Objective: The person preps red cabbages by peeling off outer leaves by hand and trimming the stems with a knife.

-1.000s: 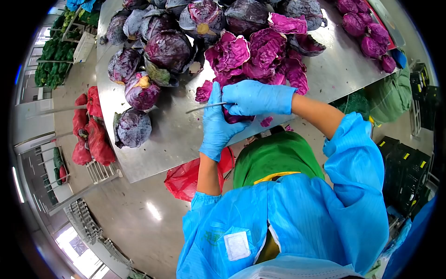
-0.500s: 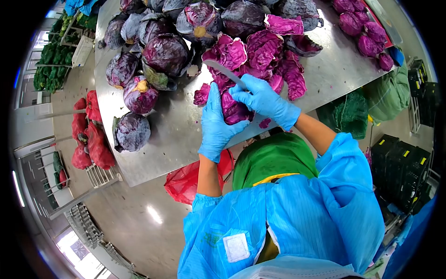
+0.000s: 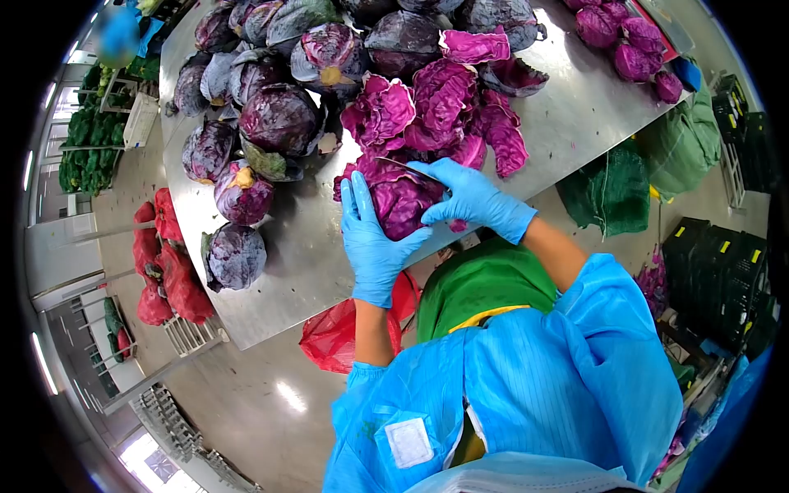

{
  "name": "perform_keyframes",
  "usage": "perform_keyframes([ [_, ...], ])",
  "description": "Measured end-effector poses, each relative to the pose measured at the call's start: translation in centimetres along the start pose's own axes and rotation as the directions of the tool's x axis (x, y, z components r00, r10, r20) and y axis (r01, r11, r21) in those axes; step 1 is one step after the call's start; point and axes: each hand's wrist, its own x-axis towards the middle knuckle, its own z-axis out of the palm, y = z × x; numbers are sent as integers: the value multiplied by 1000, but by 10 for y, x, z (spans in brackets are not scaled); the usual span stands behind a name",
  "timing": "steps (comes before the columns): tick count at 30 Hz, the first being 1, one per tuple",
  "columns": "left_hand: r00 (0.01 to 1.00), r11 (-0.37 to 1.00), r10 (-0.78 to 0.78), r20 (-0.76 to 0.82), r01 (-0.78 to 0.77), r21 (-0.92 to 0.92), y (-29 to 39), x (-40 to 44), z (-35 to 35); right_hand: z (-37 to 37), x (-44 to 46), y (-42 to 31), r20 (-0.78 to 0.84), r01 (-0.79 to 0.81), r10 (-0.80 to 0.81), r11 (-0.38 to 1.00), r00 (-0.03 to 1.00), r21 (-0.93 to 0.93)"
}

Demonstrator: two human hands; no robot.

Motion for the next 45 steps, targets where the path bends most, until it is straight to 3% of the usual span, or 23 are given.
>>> perform_keyframes([
  [5,999,999,-46,-21,46,8,7,-13,13,15,-4,29,-52,241,-241,970,969,8],
  [6,999,1000,-15,-49,15,-8,4,-14,16,16,-2,25,-138,344,-355,934,925,-101],
  [9,997,999,-11,-78,9,-32,5,-16,16,16,0,12,-111,456,-563,756,819,-471],
  [10,997,999,-25,-77,22,-39,6,-17,16,13,-2,2,-78,473,-590,714,804,-516],
  [13,994,999,-33,-103,31,-22,6,-20,25,3,10,-4,-116,476,-603,720,789,-506],
  [14,992,995,-89,-94,84,-51,11,-20,23,1,23,2,-244,436,-629,720,738,-539],
  [15,986,991,-121,-114,113,-69,13,-20,22,-7,32,-6,-374,310,-477,850,796,-425],
  [17,972,980,-183,-147,168,-108,15,-22,21,-29,33,-21,-277,201,-223,974,935,-104],
  [19,979,978,-144,-146,118,-173,5,-23,21,-22,26,-18,-93,226,-229,973,969,-38],
  [20,978,973,-144,-151,112,-202,2,-22,20,-19,16,-21,47,139,-133,981,990,-133],
  [21,977,967,-144,-157,105,-231,0,-21,19,-6,13,-12,25,239,-239,958,971,-155],
  [27,998,981,-59,10,60,-184,-12,-18,5,24,23,13,-39,333,-341,932,939,-142],
  [29,1000,992,-5,3,5,-129,-12,-17,6,24,28,9,-139,376,-456,842,879,-388],
  [30,993,982,-104,53,111,-150,-11,-23,7,20,31,7,-144,352,-474,795,869,-494],
  [31,996,983,-87,23,90,-159,-10,-22,9,17,36,7,-145,322,-492,737,858,-594],
  [33,998,984,-55,-30,49,-171,-9,-23,10,8,55,12,-254,277,-515,742,818,-611],
  [34,998,957,-58,-26,49,-285,-9,-22,10,3,56,11,-259,283,-524,741,812,-609],
  [38,996,715,-91,12,74,-695,-18,-26,6,4,61,11,-337,267,-528,766,779,-584],
  [39,978,513,-177,110,187,-838,-8,-26,-1,3,60,11,-349,224,-504,767,791,-601],
  [41,926,73,-176,336,352,-933,-6,-29,-5,-12,56,4,-304,81,-425,683,853,-726],
  [42,861,-85,-259,437,430,-899,-19,-42,2,-27,59,12,-389,101,-485,717,783,-690],
  [43,871,-224,-233,432,385,-896,-18,-46,1,-45,66,21,-473,128,-535,746,700,-654],
  [45,896,-478,-177,407,283,-832,-15,-52,-1,-83,68,13,-638,57,-456,837,620,-544],
])
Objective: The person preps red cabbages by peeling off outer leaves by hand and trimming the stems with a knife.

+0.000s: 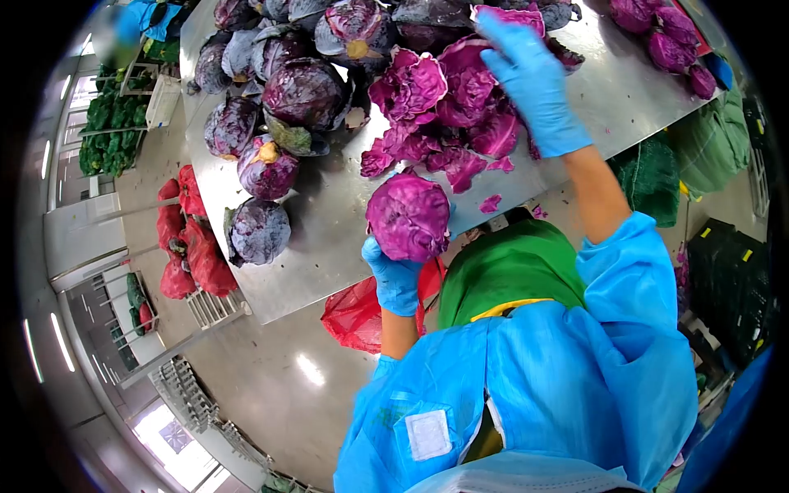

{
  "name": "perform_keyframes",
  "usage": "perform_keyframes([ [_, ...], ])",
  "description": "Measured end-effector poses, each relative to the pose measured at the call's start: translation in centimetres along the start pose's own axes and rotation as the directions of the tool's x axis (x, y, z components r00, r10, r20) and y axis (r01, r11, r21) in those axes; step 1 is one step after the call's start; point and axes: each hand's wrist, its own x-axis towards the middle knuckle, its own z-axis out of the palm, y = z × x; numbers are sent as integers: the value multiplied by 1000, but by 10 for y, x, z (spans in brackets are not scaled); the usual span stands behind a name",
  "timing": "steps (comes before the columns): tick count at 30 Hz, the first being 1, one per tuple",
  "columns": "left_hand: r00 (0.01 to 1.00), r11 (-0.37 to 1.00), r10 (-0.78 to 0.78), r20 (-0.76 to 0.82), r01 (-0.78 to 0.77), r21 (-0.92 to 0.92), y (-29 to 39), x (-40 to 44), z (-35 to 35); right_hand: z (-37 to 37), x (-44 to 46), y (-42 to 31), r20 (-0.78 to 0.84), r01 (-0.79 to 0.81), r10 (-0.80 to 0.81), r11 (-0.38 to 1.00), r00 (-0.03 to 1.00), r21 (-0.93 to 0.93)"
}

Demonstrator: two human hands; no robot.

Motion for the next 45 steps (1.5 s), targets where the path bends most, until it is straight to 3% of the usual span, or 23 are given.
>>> perform_keyframes([
  [2,997,999,-39,-69,38,-18,3,-1,4,-30,14,-22,-57,-102,96,989,994,-110],
  [3,989,999,-43,-139,42,-6,4,2,4,-36,11,-30,-1,-120,120,988,993,94],
  [5,955,997,-32,-294,53,62,-1,7,10,-32,-17,-46,188,132,-160,979,969,156],
  [6,949,994,-28,-315,60,93,-4,10,13,-32,-35,-63,307,145,-228,951,924,272],
  [8,931,984,-23,-364,85,157,-9,13,17,-36,-60,-101,506,-74,-180,894,844,442],
  [9,918,991,-19,-395,69,113,-14,14,11,-29,-76,-108,483,-78,-170,889,859,451],
  [10,896,997,-62,-439,77,16,-17,17,2,-26,-84,-117,497,-92,-140,906,856,414],
  [12,906,993,-9,-423,57,103,-24,18,1,-18,-98,-123,556,-69,-76,969,827,236],
  [15,887,973,121,-447,-17,229,-30,18,19,-7,-108,-115,523,-157,-15,947,852,281],
  [18,862,944,233,-449,-90,318,-35,21,21,-10,-107,-112,541,-160,21,964,841,211],
  [21,787,917,280,-549,-49,397,-40,26,38,-17,-97,-110,665,-242,139,968,734,65],
  [24,738,846,396,-546,-62,530,-53,32,28,-13,-101,-94,590,-183,64,972,805,144],
  [27,725,759,488,-487,-78,646,-60,34,20,-20,-84,-83,772,-544,198,810,604,218],
  [34,716,605,593,-369,-92,791,-68,39,7,-14,-73,-64,878,-651,207,745,432,144],
  [37,723,618,585,-367,-104,779,-69,39,24,-17,-71,-62,871,-552,198,828,450,97],
  [40,715,597,603,-353,-111,795,-74,43,25,-16,-87,-71,648,-251,92,955,756,158],
  [44,679,534,658,-324,-119,837,-83,45,16,-17,-83,-54,802,-488,120,842,585,229],
  [45,683,554,648,-337,-119,824,-82,45,24,-22,-71,-59,856,-520,170,844,489,130],
])
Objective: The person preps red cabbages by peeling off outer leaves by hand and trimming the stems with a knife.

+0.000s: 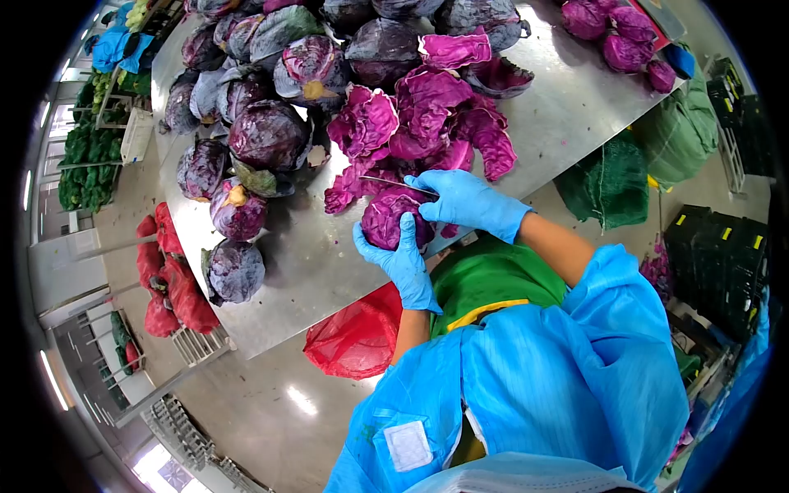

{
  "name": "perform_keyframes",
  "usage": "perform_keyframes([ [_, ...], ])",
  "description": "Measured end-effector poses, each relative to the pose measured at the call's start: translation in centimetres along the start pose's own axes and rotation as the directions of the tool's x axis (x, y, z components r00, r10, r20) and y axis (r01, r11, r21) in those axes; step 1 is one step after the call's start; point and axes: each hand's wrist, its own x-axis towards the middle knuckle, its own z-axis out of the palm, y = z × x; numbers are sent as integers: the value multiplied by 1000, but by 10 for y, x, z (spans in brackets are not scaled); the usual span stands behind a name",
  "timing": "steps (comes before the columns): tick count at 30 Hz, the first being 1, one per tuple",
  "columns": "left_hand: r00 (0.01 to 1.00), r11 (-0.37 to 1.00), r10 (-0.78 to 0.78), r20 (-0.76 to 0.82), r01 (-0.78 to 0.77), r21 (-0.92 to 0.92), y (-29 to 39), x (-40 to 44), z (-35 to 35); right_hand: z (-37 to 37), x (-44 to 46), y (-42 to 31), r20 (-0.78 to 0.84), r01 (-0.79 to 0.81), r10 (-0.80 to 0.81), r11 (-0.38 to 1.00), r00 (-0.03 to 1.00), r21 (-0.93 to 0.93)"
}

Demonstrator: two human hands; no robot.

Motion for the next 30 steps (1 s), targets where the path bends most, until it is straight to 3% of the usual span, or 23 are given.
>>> perform_keyframes([
  [3,999,996,34,1,-34,82,1,-3,3,-16,5,-4,182,-117,98,989,978,96],
  [6,996,987,89,-7,-87,138,-5,-5,3,-4,4,15,69,48,-47,999,997,-17],
  [9,989,970,147,-4,-143,197,-5,-6,3,-16,5,20,165,15,-26,997,986,70],
  [10,986,960,167,-2,-163,227,-4,-5,2,-13,6,23,110,162,-145,974,983,-161],
  [13,934,892,339,109,-356,277,-12,0,-3,-14,1,4,-47,289,-291,956,955,-59],
  [14,944,912,307,123,-328,244,-12,1,-5,-18,0,-5,-6,302,-303,950,953,-75],
  [17,944,932,287,165,-315,177,-6,7,-4,-9,3,-11,-72,400,-441,862,894,-311],
  [18,924,875,348,156,-380,299,-8,11,-5,-5,3,-14,-81,406,-457,848,886,-340],
  [21,940,892,293,177,-335,303,-3,14,0,2,4,-23,-23,300,-342,852,939,-428],
  [22,947,921,285,148,-313,231,5,13,6,-1,5,-26,-44,271,-304,898,952,-348],
  [25,893,704,357,275,-451,549,10,18,1,-10,10,-29,-1,203,-221,896,975,-396],
  [30,878,661,385,286,-478,578,25,18,12,-15,7,-23,-40,272,-311,880,949,-390],
])
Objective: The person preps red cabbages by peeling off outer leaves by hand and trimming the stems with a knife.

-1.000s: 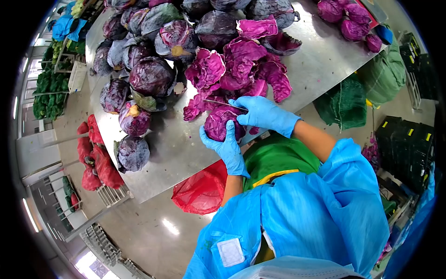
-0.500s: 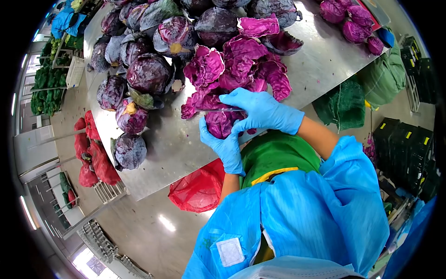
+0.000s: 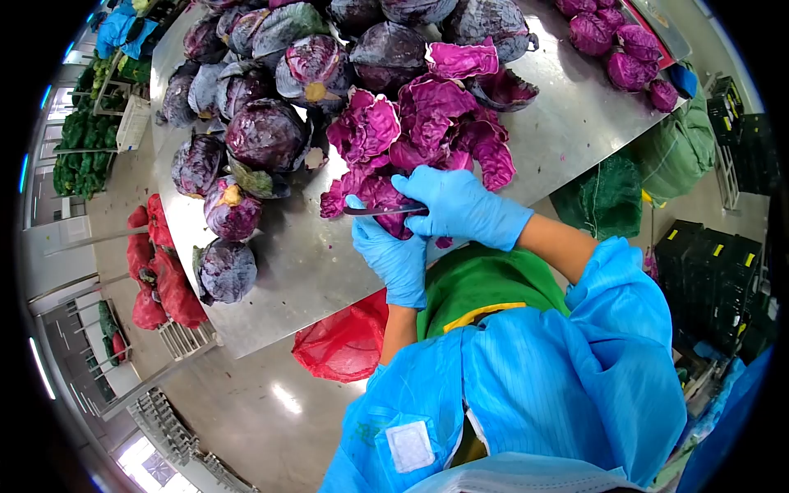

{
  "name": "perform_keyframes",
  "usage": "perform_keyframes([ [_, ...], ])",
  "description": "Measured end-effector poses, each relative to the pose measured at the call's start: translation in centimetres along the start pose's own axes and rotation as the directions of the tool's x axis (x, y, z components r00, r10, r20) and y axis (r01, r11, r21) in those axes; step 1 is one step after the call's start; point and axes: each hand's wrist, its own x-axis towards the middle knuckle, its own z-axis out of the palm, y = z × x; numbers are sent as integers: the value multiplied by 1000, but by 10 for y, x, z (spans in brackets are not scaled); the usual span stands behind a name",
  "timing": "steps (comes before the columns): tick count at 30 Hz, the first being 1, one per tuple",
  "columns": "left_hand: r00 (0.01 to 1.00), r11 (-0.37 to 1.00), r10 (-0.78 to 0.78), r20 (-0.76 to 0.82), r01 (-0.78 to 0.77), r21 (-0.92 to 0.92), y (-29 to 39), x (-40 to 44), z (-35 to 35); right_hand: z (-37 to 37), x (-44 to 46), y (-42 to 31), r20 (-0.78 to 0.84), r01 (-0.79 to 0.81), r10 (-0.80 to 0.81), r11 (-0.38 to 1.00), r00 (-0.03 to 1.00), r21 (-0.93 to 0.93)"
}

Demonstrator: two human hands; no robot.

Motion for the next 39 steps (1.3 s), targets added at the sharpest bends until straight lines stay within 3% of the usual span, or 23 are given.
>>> perform_keyframes([
  [2,999,992,34,18,-36,121,4,-3,-1,-8,6,6,68,-10,10,1000,998,1],
  [5,999,994,48,-20,-45,102,9,-1,1,-3,6,14,36,-5,7,998,999,-61],
  [10,975,927,-160,155,202,-315,-4,-4,-2,15,-9,18,-190,272,-362,884,912,-380],
  [13,969,908,-164,186,222,-356,-11,-5,-5,21,-7,21,-147,341,-477,781,867,-523],
  [16,990,949,-67,126,102,-300,-16,-2,-1,23,-2,38,-213,435,-603,736,769,-519],
  [19,961,917,-215,176,261,-303,-5,4,-11,8,0,63,-76,336,-436,783,897,-523],
  [21,946,848,-243,215,315,-427,-20,5,-15,-1,1,89,-237,57,-210,850,949,-524],
  [22,941,846,-247,231,325,-423,-21,7,-19,2,-2,89,-430,-49,-48,976,901,-212],
  [25,943,884,-233,236,306,-352,-21,9,-23,3,-9,61,-416,108,-64,991,907,83],
  [26,947,903,-219,233,287,-319,-21,11,-22,4,-16,45,-222,-12,77,960,972,279],
  [27,955,901,-196,222,265,-344,-24,10,-20,8,-17,28,-165,-111,163,952,973,286],
  [30,973,918,-119,197,183,-351,-39,5,-18,31,-9,20,-71,-191,229,918,971,349],
  [33,986,968,1,166,40,-247,-38,7,-25,49,-6,31,19,-134,136,916,990,378],
  [35,989,979,107,106,-86,-186,-21,11,-36,45,-7,21,-69,-25,44,965,997,260],
  [36,959,975,26,282,38,-218,-23,14,-37,46,-9,15,-110,10,11,981,994,192],
  [38,964,986,74,256,-32,-166,-18,10,-39,48,-9,11,-181,119,-120,993,976,-19],
  [39,964,988,100,248,-67,-140,-15,8,-39,46,-8,10,-132,107,-114,993,985,-58],
])
